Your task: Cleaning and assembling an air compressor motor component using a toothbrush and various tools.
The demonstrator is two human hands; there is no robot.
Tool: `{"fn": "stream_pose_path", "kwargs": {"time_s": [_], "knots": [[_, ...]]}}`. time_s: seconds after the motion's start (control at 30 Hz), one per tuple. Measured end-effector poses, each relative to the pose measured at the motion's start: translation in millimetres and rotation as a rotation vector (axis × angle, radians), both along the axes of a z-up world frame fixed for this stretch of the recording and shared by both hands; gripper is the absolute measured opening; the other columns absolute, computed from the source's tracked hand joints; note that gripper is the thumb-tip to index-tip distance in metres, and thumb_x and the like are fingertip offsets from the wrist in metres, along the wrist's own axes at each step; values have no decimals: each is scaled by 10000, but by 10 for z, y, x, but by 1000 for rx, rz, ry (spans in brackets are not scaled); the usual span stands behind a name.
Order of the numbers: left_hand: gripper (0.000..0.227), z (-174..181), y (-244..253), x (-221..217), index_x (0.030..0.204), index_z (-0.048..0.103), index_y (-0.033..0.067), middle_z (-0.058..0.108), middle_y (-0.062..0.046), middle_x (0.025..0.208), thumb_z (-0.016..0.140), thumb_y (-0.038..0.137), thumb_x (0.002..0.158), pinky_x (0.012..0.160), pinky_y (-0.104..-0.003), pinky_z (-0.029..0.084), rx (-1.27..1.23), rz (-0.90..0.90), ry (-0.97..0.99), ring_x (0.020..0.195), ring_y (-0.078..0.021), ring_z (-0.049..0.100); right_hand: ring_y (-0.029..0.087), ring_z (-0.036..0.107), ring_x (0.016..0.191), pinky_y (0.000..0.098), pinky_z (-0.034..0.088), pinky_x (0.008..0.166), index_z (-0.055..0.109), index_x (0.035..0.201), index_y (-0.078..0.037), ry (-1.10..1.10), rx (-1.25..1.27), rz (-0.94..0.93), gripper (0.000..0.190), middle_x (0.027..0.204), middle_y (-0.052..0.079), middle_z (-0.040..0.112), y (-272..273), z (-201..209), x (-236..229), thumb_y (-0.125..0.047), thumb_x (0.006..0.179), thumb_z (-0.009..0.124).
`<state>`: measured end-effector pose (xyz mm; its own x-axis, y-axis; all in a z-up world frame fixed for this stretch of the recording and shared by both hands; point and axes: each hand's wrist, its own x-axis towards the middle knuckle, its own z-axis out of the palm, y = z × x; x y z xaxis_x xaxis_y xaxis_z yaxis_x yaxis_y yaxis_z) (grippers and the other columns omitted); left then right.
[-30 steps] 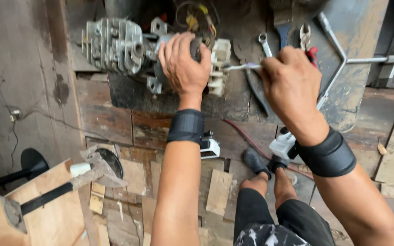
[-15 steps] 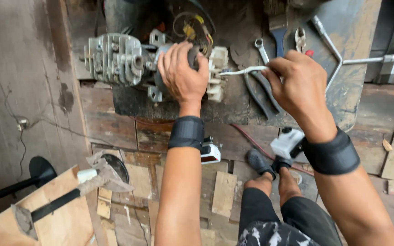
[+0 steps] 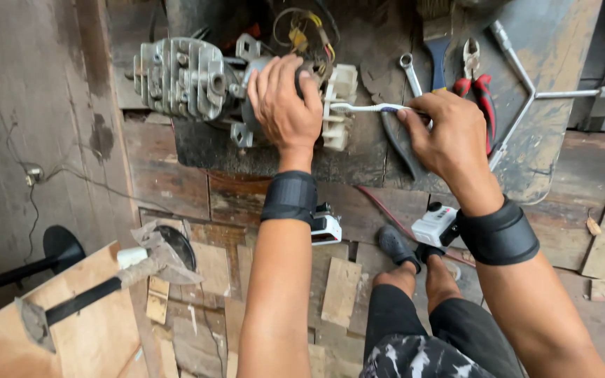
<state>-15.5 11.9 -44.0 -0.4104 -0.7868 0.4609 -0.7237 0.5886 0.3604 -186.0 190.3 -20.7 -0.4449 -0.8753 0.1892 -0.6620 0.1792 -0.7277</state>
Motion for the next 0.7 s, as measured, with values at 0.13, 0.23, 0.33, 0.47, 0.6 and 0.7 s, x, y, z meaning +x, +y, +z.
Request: {"fn": "stream_pose_path", "kwargs": {"time_s": [0.13, 0.23, 0.33, 0.47, 0.6, 0.7], "knots": [[251, 6, -46, -51, 1073, 726, 80, 742, -73, 1175, 570, 240, 959, 1205, -484, 335, -21, -4, 21, 1221, -290, 636, 345, 672, 804, 409, 513, 724, 732, 1011, -21, -109, -33, -128, 149, 887, 164, 678, 29, -24, 51, -168, 1030, 737], [259, -25, 32, 48, 1087, 727, 77, 736, -77, 1192, 545, 228, 982, 1224, -485, 329, -10, 4, -11, 1231, -288, 631, 364, 673, 768, 425, 507, 682, 740, 999, -19, -153, 63, -100, 187, 861, 183, 683, 91, -90, 249, -204, 1025, 729], [271, 4, -37, -3, 1091, 729, 77, 740, -72, 1197, 520, 219, 992, 1217, -486, 329, 1, -9, 7, 1236, -286, 633, 401, 663, 776, 451, 505, 673, 738, 995, -26, -125, 19, -44, 187, 868, 192, 688, -38, -161, 306, -208, 1017, 703], [274, 41, -6, 5, 1085, 734, 85, 745, -71, 1181, 505, 212, 1007, 1207, -487, 336, 21, -23, 32, 1229, -287, 636, 422, 648, 693, 488, 487, 606, 756, 962, -58, -204, 200, -97, 194, 763, 197, 671, 57, -168, 306, -238, 981, 687], [265, 19, 23, 35, 1085, 723, 69, 739, -85, 1187, 509, 211, 1021, 1206, -482, 347, 18, -29, 16, 1224, -301, 633, 433, 646, 748, 493, 487, 633, 740, 941, -52, -154, 137, -65, 222, 805, 200, 672, 11, -301, 396, -250, 1026, 684], [274, 75, -43, -39, 1086, 729, 66, 740, -83, 1169, 504, 206, 1014, 1190, -488, 345, -3, -38, 34, 1211, -302, 635, 427, 646, 744, 485, 491, 626, 739, 935, -51, -115, 116, -72, 219, 804, 193, 671, -7, -276, 275, -249, 1012, 687]]}}
